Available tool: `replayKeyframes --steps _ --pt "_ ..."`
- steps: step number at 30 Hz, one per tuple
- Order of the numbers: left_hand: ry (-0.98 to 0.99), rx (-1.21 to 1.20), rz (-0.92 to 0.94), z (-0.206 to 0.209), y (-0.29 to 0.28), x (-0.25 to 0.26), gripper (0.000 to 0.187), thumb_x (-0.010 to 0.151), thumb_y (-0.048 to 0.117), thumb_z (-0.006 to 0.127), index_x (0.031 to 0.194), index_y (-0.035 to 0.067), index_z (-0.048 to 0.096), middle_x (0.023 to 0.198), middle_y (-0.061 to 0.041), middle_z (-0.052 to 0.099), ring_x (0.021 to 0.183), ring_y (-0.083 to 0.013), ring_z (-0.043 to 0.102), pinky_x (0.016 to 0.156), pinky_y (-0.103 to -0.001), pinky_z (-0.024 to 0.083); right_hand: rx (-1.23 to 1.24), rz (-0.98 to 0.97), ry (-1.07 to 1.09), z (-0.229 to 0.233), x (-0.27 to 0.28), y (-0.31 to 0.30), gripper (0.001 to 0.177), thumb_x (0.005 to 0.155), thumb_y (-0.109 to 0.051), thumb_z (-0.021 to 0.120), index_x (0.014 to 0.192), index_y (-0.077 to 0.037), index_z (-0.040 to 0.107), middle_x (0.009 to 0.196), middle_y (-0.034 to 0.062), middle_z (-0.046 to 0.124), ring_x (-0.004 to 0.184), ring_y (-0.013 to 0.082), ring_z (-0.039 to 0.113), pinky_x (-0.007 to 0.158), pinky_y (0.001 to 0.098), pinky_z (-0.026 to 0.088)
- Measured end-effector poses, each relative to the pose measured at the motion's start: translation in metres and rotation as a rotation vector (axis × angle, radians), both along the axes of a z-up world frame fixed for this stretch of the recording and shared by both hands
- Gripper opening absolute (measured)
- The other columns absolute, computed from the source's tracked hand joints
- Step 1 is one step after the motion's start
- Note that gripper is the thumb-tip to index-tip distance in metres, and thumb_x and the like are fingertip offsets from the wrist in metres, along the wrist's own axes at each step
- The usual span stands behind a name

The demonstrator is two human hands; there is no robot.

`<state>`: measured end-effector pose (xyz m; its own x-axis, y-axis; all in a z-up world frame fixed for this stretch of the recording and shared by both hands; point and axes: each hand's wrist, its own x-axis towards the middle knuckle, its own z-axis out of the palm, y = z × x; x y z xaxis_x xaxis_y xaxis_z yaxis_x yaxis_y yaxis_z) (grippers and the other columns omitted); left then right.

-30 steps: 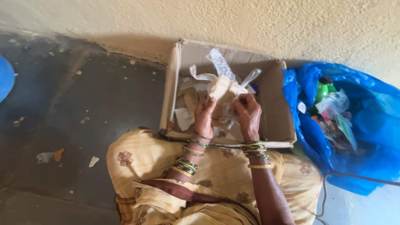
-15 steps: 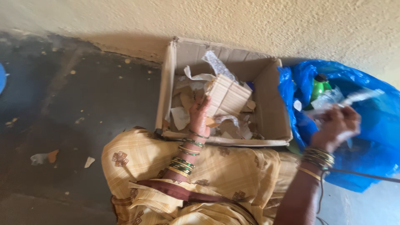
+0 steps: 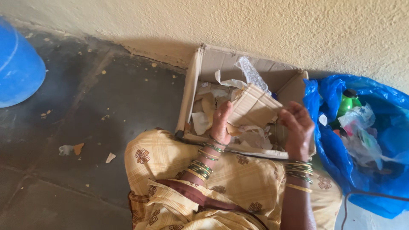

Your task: The person sits on the floor and sorts items from a cardboard box into a blue plastic bag. They handle green plastic bottles, crumpled paper, and small plastic wrappers, placing them into the bag one by one.

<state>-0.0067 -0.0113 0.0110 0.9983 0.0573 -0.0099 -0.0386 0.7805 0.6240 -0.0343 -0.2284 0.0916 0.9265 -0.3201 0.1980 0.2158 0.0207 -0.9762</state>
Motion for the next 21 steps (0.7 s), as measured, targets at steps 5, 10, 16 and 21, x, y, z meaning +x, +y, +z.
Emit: replayKeyframes --steps 5,10,16,21 --pt "-0.152 -0.118 -0.128 0.014 0.009 -0.008 0.063 0.09 0.039 0.08 0.137 0.004 0.058 0.129 -0.005 0.064 0.122 -0.0176 0.058 0.107 -0.037 0.047 0.258 0.045 0.091 0.009 0.006 0.033 0.015 0.095 -0.002 0.072 0.107 0.001 0.065 0.093 0.0081 0.067 0.067 0.0141 0.061 0.061 0.0258 0.052" --pt "-0.112 -0.386 -0.276 0.013 0.009 -0.009 0.095 0.079 0.067 0.077 0.146 0.006 0.049 0.14 -0.01 0.059 0.128 -0.024 0.058 0.106 -0.043 0.051 0.44 0.147 0.164 -0.005 0.005 0.024 0.006 0.097 -0.001 0.066 0.098 -0.003 0.061 0.086 0.0083 0.066 0.063 0.0163 0.063 0.061 0.0283 0.056" --pt "-0.119 -0.078 -0.073 -0.008 -0.001 0.003 0.072 0.097 0.036 0.078 0.155 0.004 0.048 0.133 -0.007 0.065 0.119 -0.0162 0.059 0.104 -0.034 0.05 0.535 0.196 0.303 -0.034 0.01 0.023 0.005 0.101 -0.004 0.063 0.098 -0.002 0.06 0.085 0.0077 0.065 0.069 0.0171 0.064 0.063 0.029 0.055" --pt "-0.106 -0.138 -0.169 -0.01 -0.003 -0.004 0.058 0.095 0.013 0.075 0.148 0.003 0.052 0.113 -0.009 0.072 0.088 -0.0177 0.067 0.071 -0.033 0.054 0.649 0.274 0.37 -0.042 0.006 0.032 0.005 0.101 -0.004 0.059 0.097 -0.003 0.062 0.087 0.0067 0.067 0.075 0.0158 0.065 0.063 0.0277 0.053"
